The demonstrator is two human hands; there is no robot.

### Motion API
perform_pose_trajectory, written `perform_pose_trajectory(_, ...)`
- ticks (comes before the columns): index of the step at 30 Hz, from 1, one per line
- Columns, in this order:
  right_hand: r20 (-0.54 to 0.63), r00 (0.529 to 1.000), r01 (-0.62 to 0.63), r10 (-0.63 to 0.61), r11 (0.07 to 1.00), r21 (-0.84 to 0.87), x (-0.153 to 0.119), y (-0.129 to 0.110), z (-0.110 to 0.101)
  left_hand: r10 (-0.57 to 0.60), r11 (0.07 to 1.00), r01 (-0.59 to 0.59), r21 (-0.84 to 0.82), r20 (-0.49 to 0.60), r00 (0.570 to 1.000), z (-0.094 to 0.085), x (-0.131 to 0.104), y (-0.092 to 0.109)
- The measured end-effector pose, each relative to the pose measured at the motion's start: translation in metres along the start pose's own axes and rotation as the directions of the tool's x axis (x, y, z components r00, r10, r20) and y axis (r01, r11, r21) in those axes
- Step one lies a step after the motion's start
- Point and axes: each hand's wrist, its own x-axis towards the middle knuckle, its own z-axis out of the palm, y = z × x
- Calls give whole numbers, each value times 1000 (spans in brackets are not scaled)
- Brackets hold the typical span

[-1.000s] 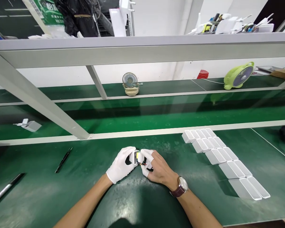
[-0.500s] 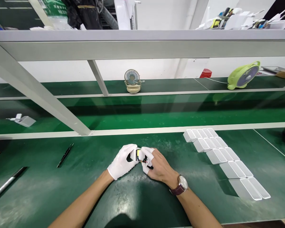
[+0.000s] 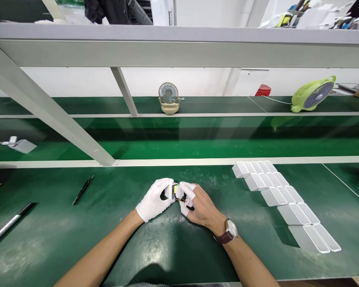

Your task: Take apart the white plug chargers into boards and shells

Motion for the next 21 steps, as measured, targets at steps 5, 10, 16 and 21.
perform_pose_trajectory(5,6,1000,4,-4,1000,-4,-1,1,1,0,1000,0,-9,0,1000,-1,0,1)
perform_pose_trajectory(10,-1,1000,0,0,1000,-4,-2,1,2,1,1000,-1,-28,10,1000,-2,0,2)
perform_pose_trajectory(16,0,1000,-17,17,1000,-9,-1,-1,2,2,999,-2,-46,4,1000,-2,1,1)
perform_pose_trajectory(21,1,1000,0,0,1000,-12,0,-2,2,4,999,-4,-44,13,1000,-2,0,1)
